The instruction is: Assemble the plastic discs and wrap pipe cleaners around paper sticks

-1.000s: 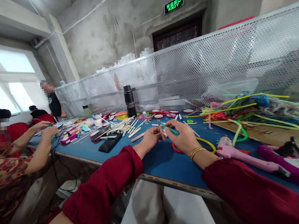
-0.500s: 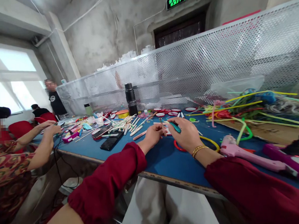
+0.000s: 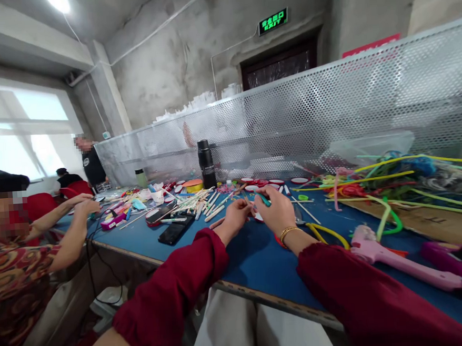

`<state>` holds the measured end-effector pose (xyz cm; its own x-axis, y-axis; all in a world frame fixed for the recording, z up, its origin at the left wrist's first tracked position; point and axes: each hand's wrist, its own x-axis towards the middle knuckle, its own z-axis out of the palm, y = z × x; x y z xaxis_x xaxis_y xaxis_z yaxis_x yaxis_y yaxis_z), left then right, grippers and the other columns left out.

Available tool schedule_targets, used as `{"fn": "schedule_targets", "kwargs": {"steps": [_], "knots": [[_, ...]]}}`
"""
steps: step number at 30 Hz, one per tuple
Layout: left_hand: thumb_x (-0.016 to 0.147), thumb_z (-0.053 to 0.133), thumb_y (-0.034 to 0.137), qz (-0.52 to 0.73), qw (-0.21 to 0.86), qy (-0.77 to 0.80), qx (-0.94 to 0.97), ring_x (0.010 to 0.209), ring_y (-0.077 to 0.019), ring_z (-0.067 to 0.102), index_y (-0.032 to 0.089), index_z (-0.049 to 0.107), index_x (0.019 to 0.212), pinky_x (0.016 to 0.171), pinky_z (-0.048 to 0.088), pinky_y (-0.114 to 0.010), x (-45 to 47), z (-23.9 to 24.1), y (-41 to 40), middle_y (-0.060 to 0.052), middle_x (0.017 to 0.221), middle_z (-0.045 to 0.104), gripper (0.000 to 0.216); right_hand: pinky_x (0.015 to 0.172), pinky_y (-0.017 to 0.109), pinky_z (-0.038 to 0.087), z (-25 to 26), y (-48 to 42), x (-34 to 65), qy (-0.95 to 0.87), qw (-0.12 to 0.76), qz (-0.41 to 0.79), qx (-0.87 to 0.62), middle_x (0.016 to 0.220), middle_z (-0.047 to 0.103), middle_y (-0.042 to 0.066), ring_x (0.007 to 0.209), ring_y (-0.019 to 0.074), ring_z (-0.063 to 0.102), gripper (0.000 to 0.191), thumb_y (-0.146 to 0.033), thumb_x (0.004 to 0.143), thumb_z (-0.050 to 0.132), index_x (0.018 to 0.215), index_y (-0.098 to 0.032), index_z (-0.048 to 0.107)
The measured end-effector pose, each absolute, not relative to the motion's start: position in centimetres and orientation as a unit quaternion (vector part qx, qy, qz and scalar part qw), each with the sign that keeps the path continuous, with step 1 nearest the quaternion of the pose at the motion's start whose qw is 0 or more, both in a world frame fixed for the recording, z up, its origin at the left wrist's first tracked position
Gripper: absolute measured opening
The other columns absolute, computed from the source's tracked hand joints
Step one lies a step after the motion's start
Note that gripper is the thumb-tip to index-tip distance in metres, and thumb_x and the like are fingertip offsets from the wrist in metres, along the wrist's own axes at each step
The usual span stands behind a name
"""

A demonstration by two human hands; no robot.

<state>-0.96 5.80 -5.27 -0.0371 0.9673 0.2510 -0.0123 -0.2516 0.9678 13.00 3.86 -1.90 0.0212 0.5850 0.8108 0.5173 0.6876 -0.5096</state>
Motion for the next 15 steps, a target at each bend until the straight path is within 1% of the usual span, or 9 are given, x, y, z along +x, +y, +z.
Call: {"fn": "schedule_targets", "kwargs": {"steps": [2, 4, 8, 11, 15], "knots": [[0.086, 0.063, 0.018, 0.573, 0.434, 0.435, 0.543, 0.06, -0.0095, 0.058, 0.016, 0.058, 0.078, 0.057, 0.038, -0.021, -0.9, -5.4, 5.9, 0.0, 0.071, 0.067, 0.009, 0.082, 0.04, 0.056, -2.0, 4.0, 12.7, -0.667, 0.636, 0.082, -0.379, 0.093, 0.076, 0.007, 0.086, 0.0244, 0.072, 0.017, -0.035, 0.085, 0.057, 0.091, -0.023, 0.067], [0.086, 0.061, 0.017, 0.574, 0.43, 0.433, 0.545, 0.059, -0.0095, 0.057, 0.016, 0.059, 0.078, 0.055, 0.038, -0.021, -0.9, -5.7, 6.0, 0.0, 0.071, 0.067, 0.008, 0.081, 0.039, 0.057, -2.2, 3.8, 12.7, -0.658, 0.653, 0.11, -0.359, 0.088, 0.075, 0.007, 0.083, 0.0233, 0.072, 0.015, -0.035, 0.083, 0.058, 0.089, -0.022, 0.066], [0.085, 0.062, 0.02, 0.56, 0.411, 0.429, 0.577, 0.061, -0.0093, 0.057, 0.015, 0.06, 0.078, 0.056, 0.037, -0.02, -1.3, -6.0, 6.0, 0.0, 0.071, 0.066, 0.009, 0.079, 0.039, 0.056, -2.9, 3.2, 13.4, -0.692, 0.622, 0.103, -0.352, 0.082, 0.073, 0.005, 0.079, 0.0229, 0.069, 0.015, -0.036, 0.082, 0.062, 0.086, -0.022, 0.066], [0.084, 0.063, 0.022, 0.549, 0.4, 0.437, 0.589, 0.059, -0.0085, 0.055, 0.015, 0.061, 0.077, 0.057, 0.039, -0.019, -1.5, -5.9, 5.8, 0.002, 0.068, 0.064, 0.01, 0.079, 0.039, 0.055, -3.3, 3.1, 13.5, -0.707, 0.603, 0.098, -0.356, 0.083, 0.073, 0.004, 0.08, 0.0235, 0.069, 0.015, -0.037, 0.083, 0.062, 0.085, -0.023, 0.066], [0.083, 0.067, 0.03, 0.543, 0.387, 0.449, 0.595, 0.06, -0.0087, 0.055, 0.015, 0.063, 0.078, 0.059, 0.042, -0.019, -1.6, -5.7, 5.6, 0.001, 0.066, 0.064, 0.016, 0.076, 0.038, 0.055, -3.5, 3.1, 13.1, -0.715, 0.59, 0.096, -0.362, 0.084, 0.073, 0.004, 0.079, 0.0231, 0.07, 0.014, -0.036, 0.085, 0.063, 0.087, -0.023, 0.065]]}}
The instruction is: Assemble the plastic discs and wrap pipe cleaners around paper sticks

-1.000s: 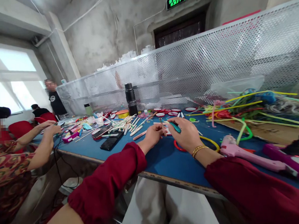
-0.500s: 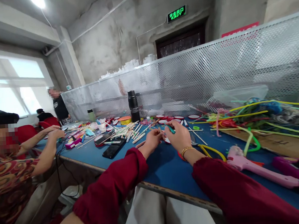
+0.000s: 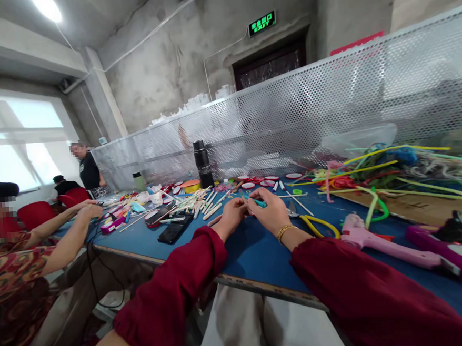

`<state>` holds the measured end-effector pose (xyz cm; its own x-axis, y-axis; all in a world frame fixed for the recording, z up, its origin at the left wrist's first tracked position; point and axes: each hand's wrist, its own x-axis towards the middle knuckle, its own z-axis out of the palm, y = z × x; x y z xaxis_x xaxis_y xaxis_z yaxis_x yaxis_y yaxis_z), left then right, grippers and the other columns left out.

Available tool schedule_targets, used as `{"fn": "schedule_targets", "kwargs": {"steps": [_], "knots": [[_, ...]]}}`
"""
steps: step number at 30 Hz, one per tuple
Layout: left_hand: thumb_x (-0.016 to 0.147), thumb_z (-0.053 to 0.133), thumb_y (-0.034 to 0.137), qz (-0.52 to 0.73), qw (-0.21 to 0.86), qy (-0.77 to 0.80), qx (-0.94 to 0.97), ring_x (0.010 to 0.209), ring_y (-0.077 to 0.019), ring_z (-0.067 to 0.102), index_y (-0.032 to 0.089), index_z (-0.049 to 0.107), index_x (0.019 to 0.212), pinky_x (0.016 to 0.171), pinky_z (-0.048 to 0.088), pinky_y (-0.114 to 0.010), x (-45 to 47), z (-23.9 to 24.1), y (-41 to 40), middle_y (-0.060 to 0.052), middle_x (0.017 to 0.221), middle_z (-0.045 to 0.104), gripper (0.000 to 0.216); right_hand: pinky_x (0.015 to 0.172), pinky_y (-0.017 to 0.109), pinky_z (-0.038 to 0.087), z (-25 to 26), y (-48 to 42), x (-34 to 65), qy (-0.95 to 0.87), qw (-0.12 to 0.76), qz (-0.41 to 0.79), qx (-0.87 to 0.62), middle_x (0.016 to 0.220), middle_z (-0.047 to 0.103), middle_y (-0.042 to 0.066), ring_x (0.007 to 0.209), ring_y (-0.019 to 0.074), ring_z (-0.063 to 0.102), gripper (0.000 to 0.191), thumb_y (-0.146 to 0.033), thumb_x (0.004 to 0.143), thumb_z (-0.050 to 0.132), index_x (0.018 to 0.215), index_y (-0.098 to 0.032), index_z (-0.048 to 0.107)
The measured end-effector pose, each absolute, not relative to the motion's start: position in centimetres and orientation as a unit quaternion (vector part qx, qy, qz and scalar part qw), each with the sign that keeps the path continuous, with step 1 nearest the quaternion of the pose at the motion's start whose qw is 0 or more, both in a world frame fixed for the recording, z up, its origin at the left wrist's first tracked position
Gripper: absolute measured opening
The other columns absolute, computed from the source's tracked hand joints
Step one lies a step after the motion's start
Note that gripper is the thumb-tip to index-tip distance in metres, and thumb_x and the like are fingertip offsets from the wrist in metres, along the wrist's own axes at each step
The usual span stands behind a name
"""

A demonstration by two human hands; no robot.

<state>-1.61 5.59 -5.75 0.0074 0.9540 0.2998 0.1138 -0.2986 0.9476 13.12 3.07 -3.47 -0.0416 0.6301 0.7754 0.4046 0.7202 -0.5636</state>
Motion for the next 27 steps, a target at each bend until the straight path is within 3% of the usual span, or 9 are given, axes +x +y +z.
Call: {"fn": "schedule_targets", "kwargs": {"steps": [8, 19, 27], "knots": [[0.082, 0.07, 0.031, 0.536, 0.371, 0.458, 0.605, 0.061, -0.0094, 0.056, 0.014, 0.066, 0.079, 0.063, 0.047, -0.022, -1.5, -5.8, 5.7, -0.001, 0.068, 0.066, 0.018, 0.074, 0.036, 0.052, -3.4, 2.9, 13.2, -0.726, 0.575, 0.066, -0.371, 0.083, 0.072, 0.004, 0.078, 0.0226, 0.069, 0.013, -0.036, 0.086, 0.061, 0.085, -0.024, 0.063], [0.083, 0.064, 0.024, 0.548, 0.377, 0.415, 0.621, 0.058, -0.0087, 0.054, 0.015, 0.063, 0.074, 0.054, 0.038, -0.019, -1.7, -6.8, 6.9, 0.0, 0.066, 0.063, 0.013, 0.074, 0.035, 0.049, -3.5, 3.2, 13.3, -0.73, 0.555, 0.058, -0.395, 0.086, 0.073, 0.004, 0.08, 0.022, 0.068, 0.015, -0.038, 0.087, 0.06, 0.088, -0.023, 0.064], [0.084, 0.065, 0.026, 0.55, 0.38, 0.417, 0.615, 0.058, -0.0093, 0.055, 0.016, 0.059, 0.072, 0.057, 0.04, -0.021, -1.6, -6.8, 6.8, -0.001, 0.067, 0.065, 0.017, 0.075, 0.034, 0.049, -4.0, 3.9, 13.3, -0.728, 0.561, 0.069, -0.387, 0.085, 0.072, 0.003, 0.079, 0.0211, 0.066, 0.014, -0.037, 0.088, 0.06, 0.087, -0.024, 0.064]]}}
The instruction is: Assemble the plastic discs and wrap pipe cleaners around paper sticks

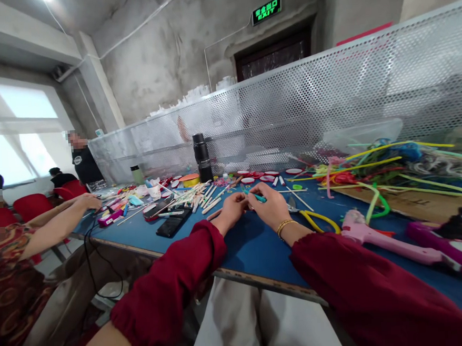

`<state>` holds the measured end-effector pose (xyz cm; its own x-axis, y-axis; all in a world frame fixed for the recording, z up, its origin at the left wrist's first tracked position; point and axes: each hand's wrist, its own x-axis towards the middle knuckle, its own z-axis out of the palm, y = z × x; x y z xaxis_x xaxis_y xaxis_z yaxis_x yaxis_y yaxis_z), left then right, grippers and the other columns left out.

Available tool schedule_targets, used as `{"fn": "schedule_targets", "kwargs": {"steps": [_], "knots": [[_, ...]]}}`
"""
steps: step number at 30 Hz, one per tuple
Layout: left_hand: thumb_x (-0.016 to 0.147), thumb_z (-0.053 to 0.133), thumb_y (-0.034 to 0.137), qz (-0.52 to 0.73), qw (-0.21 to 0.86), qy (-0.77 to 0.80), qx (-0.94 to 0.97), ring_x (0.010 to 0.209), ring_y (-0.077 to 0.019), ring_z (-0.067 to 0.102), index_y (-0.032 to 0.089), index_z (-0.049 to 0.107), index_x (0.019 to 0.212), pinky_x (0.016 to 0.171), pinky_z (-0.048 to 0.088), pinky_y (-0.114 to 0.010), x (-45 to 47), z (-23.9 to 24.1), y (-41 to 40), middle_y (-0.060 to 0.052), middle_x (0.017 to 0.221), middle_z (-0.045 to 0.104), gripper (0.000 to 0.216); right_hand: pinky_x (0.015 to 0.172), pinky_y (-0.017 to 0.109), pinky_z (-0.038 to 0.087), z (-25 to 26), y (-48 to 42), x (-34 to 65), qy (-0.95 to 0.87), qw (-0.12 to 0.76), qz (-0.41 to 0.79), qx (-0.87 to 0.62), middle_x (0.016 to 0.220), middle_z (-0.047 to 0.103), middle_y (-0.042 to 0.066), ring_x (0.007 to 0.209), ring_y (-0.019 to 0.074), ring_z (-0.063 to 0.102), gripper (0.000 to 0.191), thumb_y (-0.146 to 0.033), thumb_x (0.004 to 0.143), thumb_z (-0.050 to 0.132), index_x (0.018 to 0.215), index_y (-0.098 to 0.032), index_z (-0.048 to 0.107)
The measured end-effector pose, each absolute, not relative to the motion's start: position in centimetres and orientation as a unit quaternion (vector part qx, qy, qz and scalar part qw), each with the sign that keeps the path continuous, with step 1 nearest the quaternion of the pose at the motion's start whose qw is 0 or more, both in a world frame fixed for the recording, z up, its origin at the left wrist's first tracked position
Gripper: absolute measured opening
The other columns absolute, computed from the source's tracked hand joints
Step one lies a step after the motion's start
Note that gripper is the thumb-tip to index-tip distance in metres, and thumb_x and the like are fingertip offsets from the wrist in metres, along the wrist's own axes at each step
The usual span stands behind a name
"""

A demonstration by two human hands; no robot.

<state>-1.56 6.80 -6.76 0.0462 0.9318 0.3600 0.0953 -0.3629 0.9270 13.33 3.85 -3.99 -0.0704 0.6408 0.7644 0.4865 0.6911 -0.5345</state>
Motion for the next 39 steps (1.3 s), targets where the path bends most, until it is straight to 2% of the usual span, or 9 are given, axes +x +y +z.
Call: {"fn": "schedule_targets", "kwargs": {"steps": [8, 13, 17, 24, 32, 39], "knots": [[0.085, 0.07, 0.036, 0.548, 0.378, 0.423, 0.615, 0.062, -0.0105, 0.057, 0.015, 0.068, 0.081, 0.061, 0.046, -0.022, -1.6, -6.8, 6.8, -0.003, 0.073, 0.069, 0.022, 0.078, 0.036, 0.05, -4.1, 4.0, 13.4, -0.725, 0.561, 0.068, -0.395, 0.087, 0.073, 0.003, 0.083, 0.0226, 0.068, 0.013, -0.037, 0.087, 0.061, 0.087, -0.025, 0.064], [0.085, 0.07, 0.038, 0.556, 0.381, 0.413, 0.613, 0.059, -0.0091, 0.055, 0.015, 0.063, 0.076, 0.057, 0.041, -0.021, -1.6, -7.0, 6.9, -0.001, 0.069, 0.066, 0.025, 0.076, 0.035, 0.05, -4.1, 4.0, 13.3, -0.724, 0.561, 0.068, -0.397, 0.086, 0.072, 0.003, 0.081, 0.0224, 0.067, 0.014, -0.038, 0.087, 0.061, 0.087, -0.025, 0.063], [0.084, 0.071, 0.039, 0.554, 0.374, 0.418, 0.615, 0.059, -0.0095, 0.056, 0.015, 0.064, 0.075, 0.059, 0.043, -0.022, -1.6, -7.1, 7.1, -0.002, 0.07, 0.067, 0.027, 0.075, 0.035, 0.049, -4.0, 3.9, 13.3, -0.728, 0.557, 0.067, -0.393, 0.086, 0.072, 0.003, 0.081, 0.0222, 0.067, 0.014, -0.038, 0.088, 0.06, 0.087, -0.025, 0.063], [0.085, 0.072, 0.038, 0.547, 0.368, 0.431, 0.616, 0.06, -0.01, 0.056, 0.015, 0.065, 0.077, 0.062, 0.045, -0.023, -1.6, -7.2, 7.3, -0.002, 0.069, 0.066, 0.025, 0.076, 0.036, 0.049, -3.9, 3.8, 13.3, -0.728, 0.558, 0.065, -0.394, 0.087, 0.072, 0.003, 0.082, 0.0221, 0.067, 0.014, -0.038, 0.088, 0.06, 0.088, -0.025, 0.064], [0.089, 0.066, 0.032, 0.534, 0.364, 0.413, 0.642, 0.06, -0.0098, 0.055, 0.014, 0.066, 0.076, 0.059, 0.04, -0.022, -1.9, -7.7, 7.9, 0.0, 0.066, 0.063, 0.022, 0.076, 0.035, 0.048, -3.6, 3.7, 13.2, -0.721, 0.563, 0.061, -0.399, 0.086, 0.072, 0.004, 0.082, 0.0221, 0.067, 0.014, -0.039, 0.088, 0.061, 0.087, -0.025, 0.063], [0.09, 0.064, 0.03, 0.533, 0.358, 0.405, 0.651, 0.061, -0.01, 0.056, 0.015, 0.066, 0.076, 0.062, 0.042, -0.022, -2.0, -7.8, 7.9, 0.0, 0.065, 0.064, 0.021, 0.076, 0.035, 0.047, -3.7, 3.7, 13.2, -0.72, 0.56, 0.061, -0.405, 0.086, 0.072, 0.003, 0.082, 0.0217, 0.067, 0.015, -0.04, 0.088, 0.061, 0.087, -0.025, 0.063]]}}
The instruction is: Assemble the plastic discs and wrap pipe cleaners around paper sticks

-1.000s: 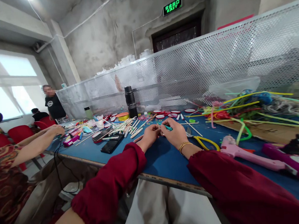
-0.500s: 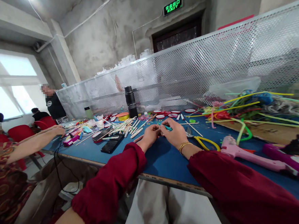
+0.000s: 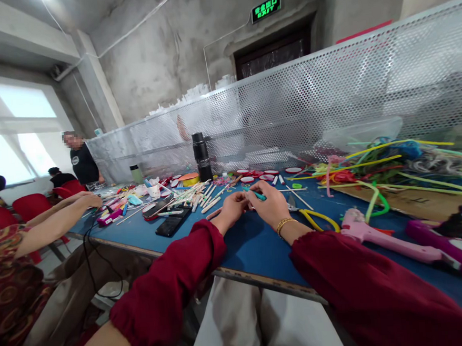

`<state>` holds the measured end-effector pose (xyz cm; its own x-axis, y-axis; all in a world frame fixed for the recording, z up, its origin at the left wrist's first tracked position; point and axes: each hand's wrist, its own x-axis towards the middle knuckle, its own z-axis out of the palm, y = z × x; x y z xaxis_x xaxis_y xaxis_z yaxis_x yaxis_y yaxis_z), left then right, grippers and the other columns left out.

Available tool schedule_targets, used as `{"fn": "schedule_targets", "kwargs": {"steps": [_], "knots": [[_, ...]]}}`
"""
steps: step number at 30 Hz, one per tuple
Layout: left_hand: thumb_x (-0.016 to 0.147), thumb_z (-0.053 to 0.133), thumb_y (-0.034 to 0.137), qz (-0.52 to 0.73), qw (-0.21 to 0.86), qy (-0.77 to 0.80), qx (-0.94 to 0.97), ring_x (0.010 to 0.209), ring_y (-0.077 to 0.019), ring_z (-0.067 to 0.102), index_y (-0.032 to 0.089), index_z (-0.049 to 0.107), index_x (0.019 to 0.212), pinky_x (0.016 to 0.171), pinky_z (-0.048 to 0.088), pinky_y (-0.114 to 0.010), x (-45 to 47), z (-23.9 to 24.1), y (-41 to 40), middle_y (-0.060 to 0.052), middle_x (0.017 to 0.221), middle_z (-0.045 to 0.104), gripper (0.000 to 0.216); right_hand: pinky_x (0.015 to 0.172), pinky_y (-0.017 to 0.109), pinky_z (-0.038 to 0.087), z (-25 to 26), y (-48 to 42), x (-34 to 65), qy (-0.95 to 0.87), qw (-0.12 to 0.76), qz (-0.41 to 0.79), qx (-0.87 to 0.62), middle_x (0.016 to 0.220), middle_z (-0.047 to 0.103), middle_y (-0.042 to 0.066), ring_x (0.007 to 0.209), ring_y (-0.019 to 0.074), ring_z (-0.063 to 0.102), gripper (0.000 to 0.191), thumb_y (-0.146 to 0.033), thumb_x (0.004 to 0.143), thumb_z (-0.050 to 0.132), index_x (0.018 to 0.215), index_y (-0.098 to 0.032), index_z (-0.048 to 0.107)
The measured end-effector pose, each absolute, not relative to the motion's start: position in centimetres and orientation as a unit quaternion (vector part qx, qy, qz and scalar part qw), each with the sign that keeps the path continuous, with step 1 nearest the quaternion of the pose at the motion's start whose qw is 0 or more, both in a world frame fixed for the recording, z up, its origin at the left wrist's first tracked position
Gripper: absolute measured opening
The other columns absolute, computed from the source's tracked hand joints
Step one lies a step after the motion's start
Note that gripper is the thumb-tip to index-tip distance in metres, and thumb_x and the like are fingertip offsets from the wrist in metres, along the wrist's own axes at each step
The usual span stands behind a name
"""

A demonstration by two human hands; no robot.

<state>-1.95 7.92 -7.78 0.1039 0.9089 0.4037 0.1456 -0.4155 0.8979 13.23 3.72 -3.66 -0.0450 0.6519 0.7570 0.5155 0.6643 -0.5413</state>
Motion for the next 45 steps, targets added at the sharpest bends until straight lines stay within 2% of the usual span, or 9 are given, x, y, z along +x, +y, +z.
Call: {"fn": "schedule_targets", "kwargs": {"steps": [5, 15, 24, 45], "knots": [[0.089, 0.064, 0.031, 0.537, 0.362, 0.401, 0.648, 0.058, -0.0099, 0.054, 0.015, 0.063, 0.074, 0.058, 0.04, -0.022, -1.9, -7.7, 7.8, 0.0, 0.064, 0.062, 0.022, 0.077, 0.036, 0.048, -3.6, 3.6, 13.2, -0.724, 0.56, 0.061, -0.398, 0.086, 0.072, 0.004, 0.082, 0.0224, 0.066, 0.015, -0.039, 0.087, 0.06, 0.086, -0.025, 0.063], [0.087, 0.07, 0.04, 0.524, 0.359, 0.441, 0.634, 0.063, -0.0109, 0.058, 0.014, 0.068, 0.081, 0.062, 0.045, -0.022, -1.9, -7.0, 6.9, -0.002, 0.069, 0.067, 0.026, 0.075, 0.035, 0.047, -3.2, 3.3, 13.1, -0.711, 0.571, 0.048, -0.407, 0.085, 0.073, 0.004, 0.081, 0.0222, 0.067, 0.013, -0.038, 0.086, 0.06, 0.086, -0.025, 0.063], [0.089, 0.065, 0.03, 0.525, 0.363, 0.419, 0.646, 0.061, -0.0097, 0.055, 0.014, 0.066, 0.077, 0.063, 0.043, -0.023, -2.1, -7.3, 7.3, -0.001, 0.069, 0.066, 0.02, 0.075, 0.034, 0.046, -3.1, 3.2, 13.1, -0.709, 0.571, 0.045, -0.412, 0.086, 0.072, 0.003, 0.081, 0.0216, 0.067, 0.012, -0.036, 0.086, 0.059, 0.084, -0.025, 0.062], [0.088, 0.065, 0.026, 0.538, 0.363, 0.431, 0.627, 0.059, -0.0096, 0.055, 0.015, 0.063, 0.076, 0.059, 0.042, -0.021, -1.9, -6.7, 6.7, 0.0, 0.067, 0.064, 0.017, 0.077, 0.036, 0.049, -3.4, 3.2, 13.1, -0.708, 0.567, 0.069, -0.415, 0.085, 0.072, 0.003, 0.081, 0.0219, 0.067, 0.013, -0.037, 0.086, 0.06, 0.084, -0.025, 0.063]]}}
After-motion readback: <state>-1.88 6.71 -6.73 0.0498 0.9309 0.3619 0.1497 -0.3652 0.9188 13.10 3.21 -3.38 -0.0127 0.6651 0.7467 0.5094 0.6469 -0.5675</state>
